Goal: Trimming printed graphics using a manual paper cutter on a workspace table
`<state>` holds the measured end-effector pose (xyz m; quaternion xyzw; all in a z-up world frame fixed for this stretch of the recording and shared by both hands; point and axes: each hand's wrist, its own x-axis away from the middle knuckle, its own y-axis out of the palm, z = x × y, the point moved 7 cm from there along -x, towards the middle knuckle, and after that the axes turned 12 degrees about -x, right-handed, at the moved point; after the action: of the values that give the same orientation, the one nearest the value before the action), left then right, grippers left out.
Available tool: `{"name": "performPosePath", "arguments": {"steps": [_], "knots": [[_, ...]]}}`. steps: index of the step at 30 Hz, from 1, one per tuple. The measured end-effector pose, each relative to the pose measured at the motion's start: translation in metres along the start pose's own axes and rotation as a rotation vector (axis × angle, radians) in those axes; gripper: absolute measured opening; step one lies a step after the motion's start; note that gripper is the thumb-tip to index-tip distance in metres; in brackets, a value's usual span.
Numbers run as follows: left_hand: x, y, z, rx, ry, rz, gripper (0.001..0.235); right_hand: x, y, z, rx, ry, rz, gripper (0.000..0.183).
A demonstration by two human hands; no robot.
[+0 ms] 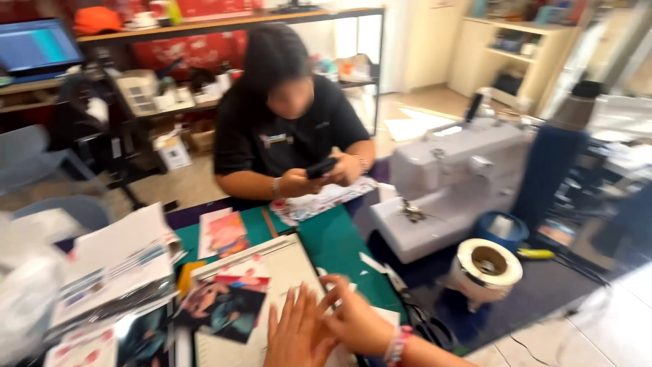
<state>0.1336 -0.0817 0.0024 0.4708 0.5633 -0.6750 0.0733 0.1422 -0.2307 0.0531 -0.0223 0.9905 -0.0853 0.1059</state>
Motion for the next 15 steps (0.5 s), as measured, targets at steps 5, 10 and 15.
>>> {"name": "performPosePath", "arguments": {"steps": [5,10,15], "knots": [[0.071,0.099,-0.021,-0.332,-0.015,0.162,0.070,0.018,-0.011,-0.033,0.295,-0.126,-0.021,0.071],[0.027,0.018,-0.021,-0.021,-0.057,-0.494,0.097,0.066,-0.070,-0.047,0.206,-0.282,0.241,0.063],[-0.009,-0.059,-0.016,0.075,-0.090,-0.409,0.047,0.084,-0.086,0.012,0.258,-0.352,0.634,0.037]]}}
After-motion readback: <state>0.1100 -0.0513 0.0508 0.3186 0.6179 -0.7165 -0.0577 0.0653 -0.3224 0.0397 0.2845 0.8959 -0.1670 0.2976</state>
